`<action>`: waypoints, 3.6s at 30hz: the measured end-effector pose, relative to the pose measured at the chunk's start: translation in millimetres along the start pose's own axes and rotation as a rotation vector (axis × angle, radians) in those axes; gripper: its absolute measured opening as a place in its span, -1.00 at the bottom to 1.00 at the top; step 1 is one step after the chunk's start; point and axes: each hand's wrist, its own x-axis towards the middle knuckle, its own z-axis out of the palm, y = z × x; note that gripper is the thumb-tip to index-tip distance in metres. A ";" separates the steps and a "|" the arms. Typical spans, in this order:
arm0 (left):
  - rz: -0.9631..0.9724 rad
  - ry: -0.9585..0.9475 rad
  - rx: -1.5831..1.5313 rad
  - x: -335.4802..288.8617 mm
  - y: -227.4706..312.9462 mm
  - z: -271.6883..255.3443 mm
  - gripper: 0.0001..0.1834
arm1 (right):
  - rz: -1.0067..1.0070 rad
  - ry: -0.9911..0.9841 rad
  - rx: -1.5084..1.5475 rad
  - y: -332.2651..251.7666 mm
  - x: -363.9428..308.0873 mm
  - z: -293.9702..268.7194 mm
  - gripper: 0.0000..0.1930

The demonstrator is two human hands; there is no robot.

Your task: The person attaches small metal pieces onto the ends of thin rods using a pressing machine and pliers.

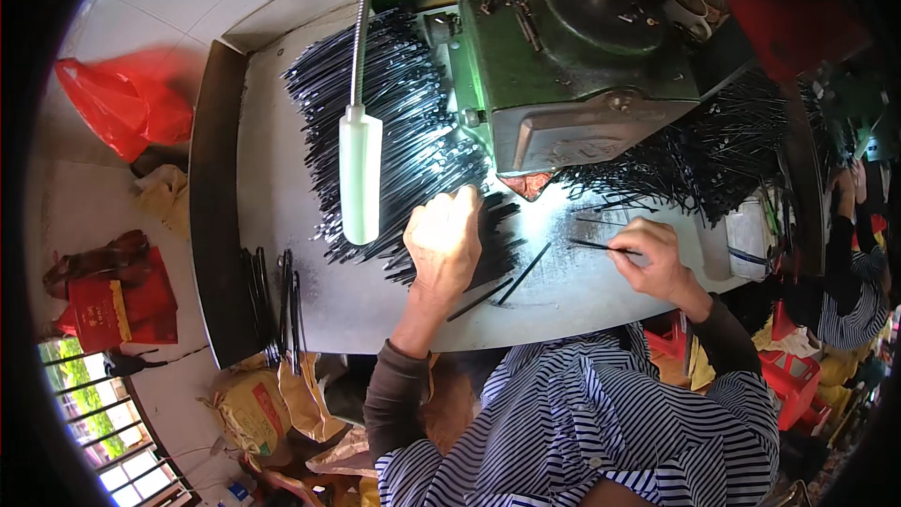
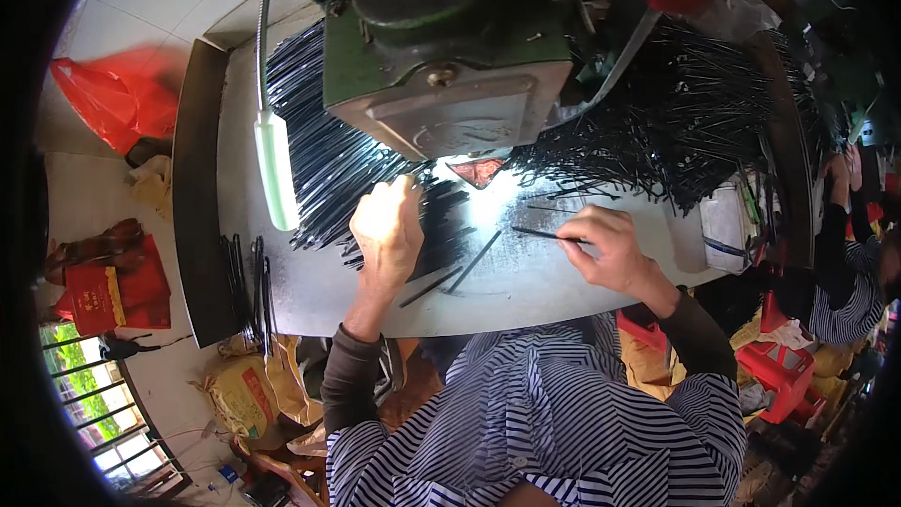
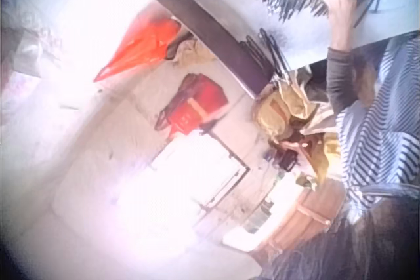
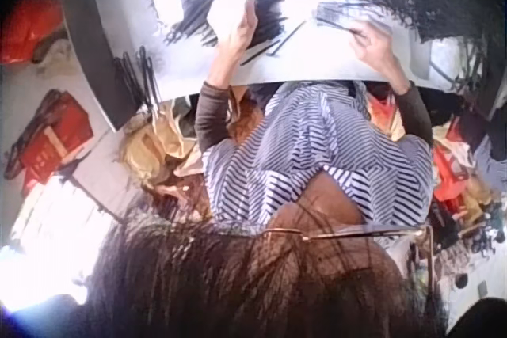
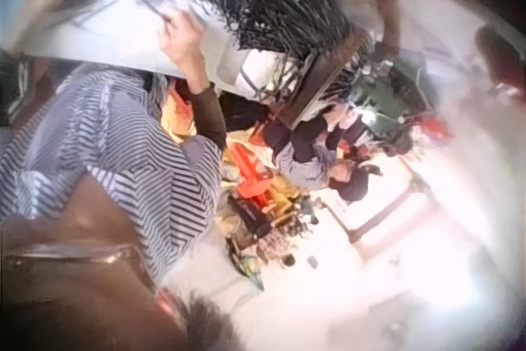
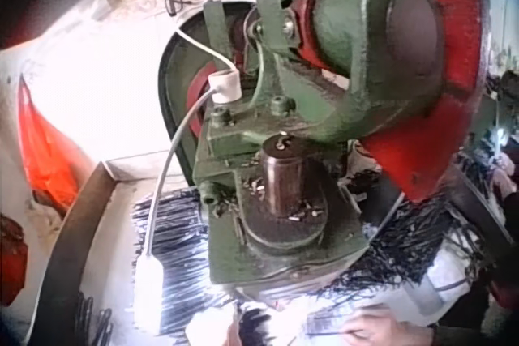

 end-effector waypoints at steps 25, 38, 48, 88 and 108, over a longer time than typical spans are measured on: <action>-0.192 0.048 -0.484 23.4 37.7 17.9 -0.85 | 0.563 0.008 0.730 -17.7 69.3 56.8 -0.86; -0.040 0.087 -0.382 34.1 38.7 23.8 -0.84 | 0.612 0.069 0.792 -10.2 73.5 55.0 -0.91; -0.042 0.090 -0.381 36.0 36.7 28.5 -0.83 | 0.593 0.063 0.734 -2.7 69.5 56.0 -0.89; 0.008 -0.047 -0.169 29.5 26.4 32.1 -0.78 | 0.542 0.088 0.756 -2.9 69.8 60.8 -0.91; -1.035 -0.734 -1.657 -1.5 -10.0 -32.7 -0.82 | 0.680 0.101 1.258 -15.0 61.1 75.6 -0.78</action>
